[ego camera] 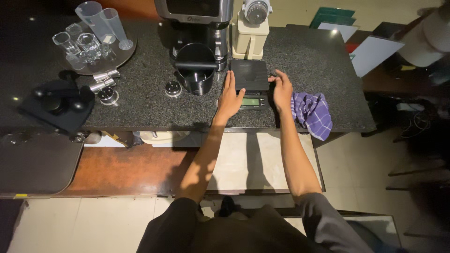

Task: The person wipes a black rubber mat with a purple cloth, then wipes a metal portafilter basket. The person places the mat on a digital scale and continues wiping the portafilter basket.

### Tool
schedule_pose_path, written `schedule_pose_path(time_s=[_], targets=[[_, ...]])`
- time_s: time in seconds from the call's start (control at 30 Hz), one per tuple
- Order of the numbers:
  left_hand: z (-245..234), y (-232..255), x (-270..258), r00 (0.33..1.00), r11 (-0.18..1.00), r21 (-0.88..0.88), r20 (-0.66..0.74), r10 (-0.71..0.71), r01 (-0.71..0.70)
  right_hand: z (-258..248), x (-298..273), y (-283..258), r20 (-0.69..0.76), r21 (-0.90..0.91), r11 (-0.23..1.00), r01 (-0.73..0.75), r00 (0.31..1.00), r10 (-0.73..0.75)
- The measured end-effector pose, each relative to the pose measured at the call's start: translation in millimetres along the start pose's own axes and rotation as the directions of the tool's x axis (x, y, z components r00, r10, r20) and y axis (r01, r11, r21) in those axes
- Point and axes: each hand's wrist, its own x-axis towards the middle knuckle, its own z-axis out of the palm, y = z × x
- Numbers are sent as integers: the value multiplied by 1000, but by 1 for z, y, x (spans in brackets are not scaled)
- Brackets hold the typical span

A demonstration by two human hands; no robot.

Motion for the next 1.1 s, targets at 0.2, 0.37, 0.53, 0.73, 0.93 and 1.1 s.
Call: schedule_pose_path(time_s=[0.2,0.37,0.53,0.73,0.93,1.1], targets=[[-6,7,-1,1000,1000,-9,12,-6,6,5,-2,-2,-24,-156,988,-11,1000,7],[-20,27,0,980,982,-73,111,-164,173,-16,9,-26,62,-175,983,46,997,-36],[-10,14,-3,1000,999,-47,18,-18,19,-83,-11,-69,-58,-430,896,110,987,-149],[-4,9,-8,1000,1000,-14,-8,22,-22,-114,-57,-63,-34,-706,704,-79,996,78],[-10,17,-25,1000,1000,-12,14,13,-13,-112,-63,-12,-133,-617,783,-81,991,-2],[-12,20,-33,996,995,81,46,-70,67,-115,-66,-28,-322,-417,907,52,925,-201]])
